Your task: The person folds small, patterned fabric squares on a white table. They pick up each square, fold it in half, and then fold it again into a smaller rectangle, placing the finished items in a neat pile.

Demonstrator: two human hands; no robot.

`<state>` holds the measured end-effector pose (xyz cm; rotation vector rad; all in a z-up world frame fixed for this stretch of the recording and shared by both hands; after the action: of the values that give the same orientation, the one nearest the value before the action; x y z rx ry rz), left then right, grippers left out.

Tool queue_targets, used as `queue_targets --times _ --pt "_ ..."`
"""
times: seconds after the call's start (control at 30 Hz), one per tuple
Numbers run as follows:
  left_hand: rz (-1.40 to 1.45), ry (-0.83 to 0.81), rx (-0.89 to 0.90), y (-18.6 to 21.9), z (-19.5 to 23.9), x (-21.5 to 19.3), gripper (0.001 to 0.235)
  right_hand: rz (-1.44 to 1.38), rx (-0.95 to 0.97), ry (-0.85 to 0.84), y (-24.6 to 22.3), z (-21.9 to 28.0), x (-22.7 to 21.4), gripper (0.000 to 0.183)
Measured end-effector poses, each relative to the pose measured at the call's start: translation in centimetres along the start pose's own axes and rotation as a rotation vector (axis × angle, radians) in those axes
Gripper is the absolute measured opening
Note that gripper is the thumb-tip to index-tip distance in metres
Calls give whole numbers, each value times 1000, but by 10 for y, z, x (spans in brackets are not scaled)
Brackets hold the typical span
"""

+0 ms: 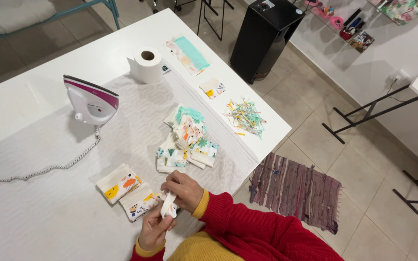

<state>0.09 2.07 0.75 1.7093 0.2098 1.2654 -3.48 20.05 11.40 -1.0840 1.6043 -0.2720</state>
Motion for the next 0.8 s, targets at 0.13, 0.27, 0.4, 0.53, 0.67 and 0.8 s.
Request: queue_targets --times 0.13,0.27,0.4,0.53,0.67,0.8 --pt "230 -158 8 -61 16 -63 28 -110 69 -37 8 2 -1 42" --pt "288 -38 -16 -29 15 -63 45 -933 344 -147 50 27 21 25" --pt "385 208 -70 17 6 -23 51 -1783 806 -509 52 39 27 15" --pt "572 205 -54 1 7 -25 48 -1885 857 -598 52 51 34 25" --pt "613 462 -145 -12 6 -26 33 -1869 845 -741 55 49 32 35" --pt "608 190 -80 0 5 -9 43 -1758 864 -705 79 68 45 41"
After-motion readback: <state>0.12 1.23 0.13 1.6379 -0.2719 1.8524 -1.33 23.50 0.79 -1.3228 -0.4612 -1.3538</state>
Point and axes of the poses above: each hand's wrist, its own z-axis away from the middle knuckle, its own x-axis out of the palm, y = z × x, the point moved 1 cm from there along -z, towards the middle knuckle, and after that the axes turned 4 degrees about -y, right-handed, at the moved point
